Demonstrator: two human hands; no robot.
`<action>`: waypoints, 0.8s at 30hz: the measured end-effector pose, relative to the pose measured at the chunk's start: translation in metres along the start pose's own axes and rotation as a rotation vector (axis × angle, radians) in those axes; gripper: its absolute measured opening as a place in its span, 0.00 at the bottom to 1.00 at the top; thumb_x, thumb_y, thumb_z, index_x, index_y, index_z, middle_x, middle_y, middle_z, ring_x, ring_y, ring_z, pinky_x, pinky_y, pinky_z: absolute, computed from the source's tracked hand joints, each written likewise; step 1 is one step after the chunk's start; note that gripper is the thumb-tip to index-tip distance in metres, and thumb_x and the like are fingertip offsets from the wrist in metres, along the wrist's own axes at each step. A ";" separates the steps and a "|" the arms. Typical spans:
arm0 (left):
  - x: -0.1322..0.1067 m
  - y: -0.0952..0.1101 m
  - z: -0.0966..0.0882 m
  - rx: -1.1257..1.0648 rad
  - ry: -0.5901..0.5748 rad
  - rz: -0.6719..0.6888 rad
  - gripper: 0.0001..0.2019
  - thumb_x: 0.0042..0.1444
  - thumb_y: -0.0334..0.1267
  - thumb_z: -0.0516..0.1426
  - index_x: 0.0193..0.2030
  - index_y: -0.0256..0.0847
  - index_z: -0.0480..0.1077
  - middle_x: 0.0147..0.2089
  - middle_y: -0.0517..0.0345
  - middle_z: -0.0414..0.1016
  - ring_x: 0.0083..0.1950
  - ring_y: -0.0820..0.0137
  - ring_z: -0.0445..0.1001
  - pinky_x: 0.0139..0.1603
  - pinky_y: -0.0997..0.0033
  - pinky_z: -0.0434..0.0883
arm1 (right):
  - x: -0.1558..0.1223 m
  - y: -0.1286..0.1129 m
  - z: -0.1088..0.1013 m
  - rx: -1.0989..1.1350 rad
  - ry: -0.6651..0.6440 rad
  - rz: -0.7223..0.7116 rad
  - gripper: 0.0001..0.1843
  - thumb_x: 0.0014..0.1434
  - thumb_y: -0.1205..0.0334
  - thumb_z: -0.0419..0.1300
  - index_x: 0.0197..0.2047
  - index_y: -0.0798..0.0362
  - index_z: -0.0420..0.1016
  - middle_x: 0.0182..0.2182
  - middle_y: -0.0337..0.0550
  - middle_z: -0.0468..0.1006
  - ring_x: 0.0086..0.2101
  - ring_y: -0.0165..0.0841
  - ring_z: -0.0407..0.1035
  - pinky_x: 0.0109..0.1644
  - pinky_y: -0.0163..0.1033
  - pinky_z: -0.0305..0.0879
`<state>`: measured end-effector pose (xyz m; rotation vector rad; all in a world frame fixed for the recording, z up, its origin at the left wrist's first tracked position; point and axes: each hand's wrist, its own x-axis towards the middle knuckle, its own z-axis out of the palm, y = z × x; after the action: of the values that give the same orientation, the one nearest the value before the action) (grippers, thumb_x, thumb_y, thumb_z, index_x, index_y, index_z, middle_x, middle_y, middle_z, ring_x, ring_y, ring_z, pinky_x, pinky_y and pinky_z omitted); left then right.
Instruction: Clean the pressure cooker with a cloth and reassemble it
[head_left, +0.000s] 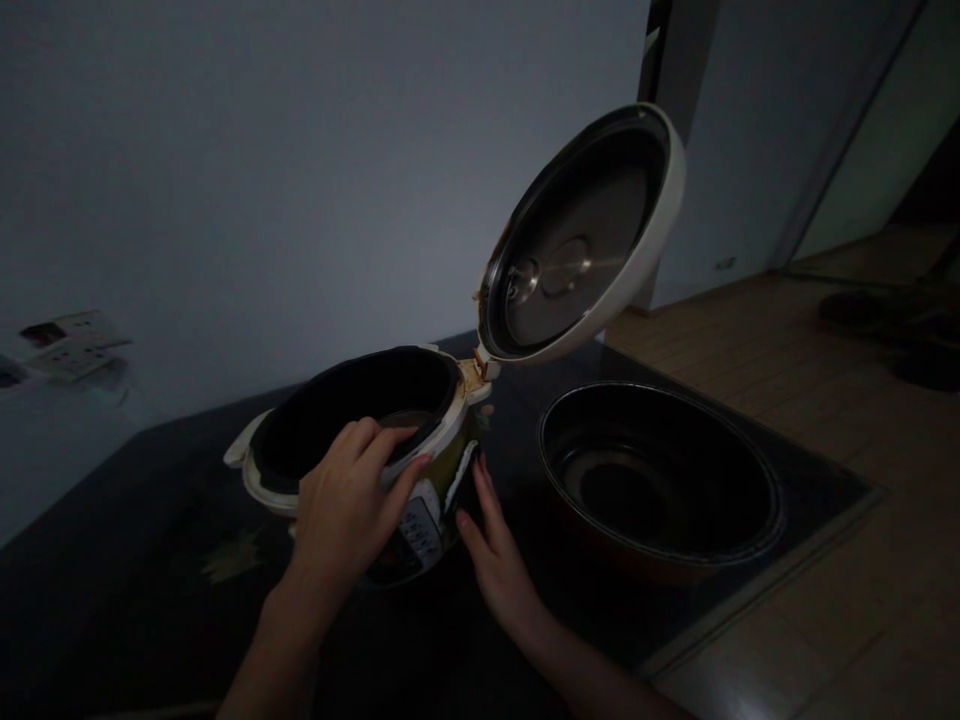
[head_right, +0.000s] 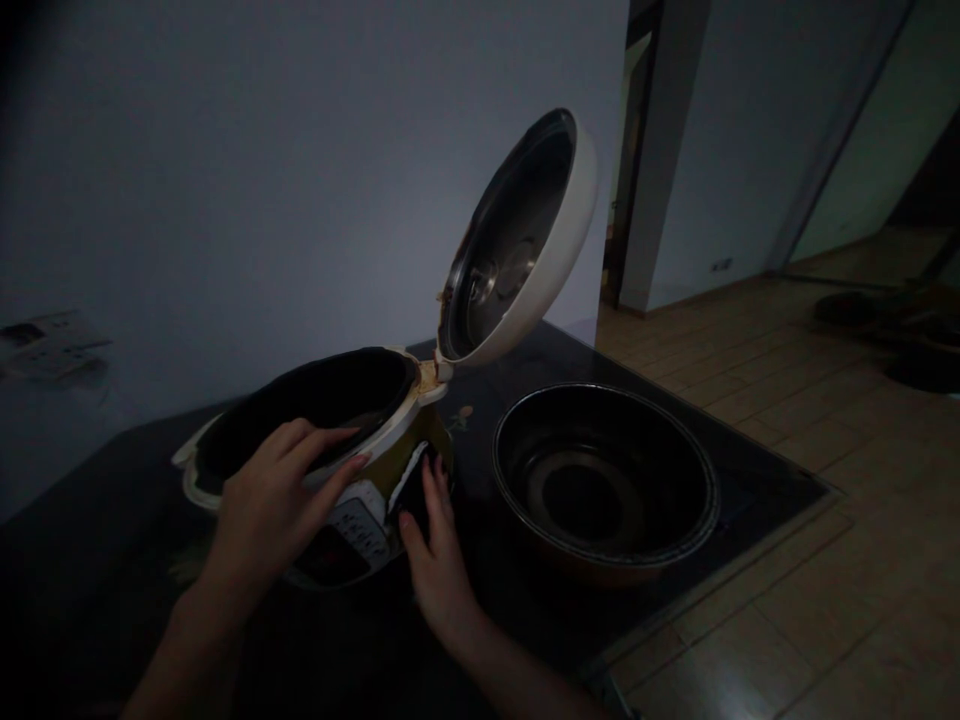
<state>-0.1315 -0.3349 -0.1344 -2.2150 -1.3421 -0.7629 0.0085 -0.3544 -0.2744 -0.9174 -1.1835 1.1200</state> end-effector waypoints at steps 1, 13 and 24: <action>0.000 0.001 0.000 0.003 0.001 -0.007 0.13 0.63 0.44 0.56 0.47 0.38 0.73 0.37 0.56 0.70 0.41 0.63 0.73 0.36 0.67 0.67 | 0.002 0.000 0.000 0.009 0.000 0.000 0.35 0.65 0.47 0.54 0.72 0.44 0.52 0.72 0.36 0.43 0.71 0.34 0.36 0.73 0.52 0.33; 0.001 0.031 -0.006 0.111 -0.014 -0.096 0.09 0.61 0.39 0.59 0.45 0.38 0.74 0.37 0.56 0.71 0.40 0.63 0.73 0.34 0.67 0.68 | 0.039 -0.008 -0.012 0.111 0.000 0.056 0.43 0.60 0.34 0.54 0.71 0.48 0.55 0.71 0.41 0.49 0.70 0.37 0.43 0.73 0.51 0.37; -0.003 0.036 -0.003 0.139 0.060 -0.055 0.12 0.62 0.40 0.58 0.48 0.37 0.74 0.37 0.54 0.73 0.41 0.63 0.73 0.37 0.67 0.69 | -0.001 -0.010 -0.011 -0.176 0.003 -0.199 0.28 0.66 0.55 0.55 0.69 0.43 0.60 0.70 0.40 0.56 0.68 0.37 0.49 0.72 0.53 0.45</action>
<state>-0.1011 -0.3546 -0.1370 -2.0392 -1.3888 -0.7265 0.0214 -0.3576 -0.2674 -0.9111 -1.3550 0.8649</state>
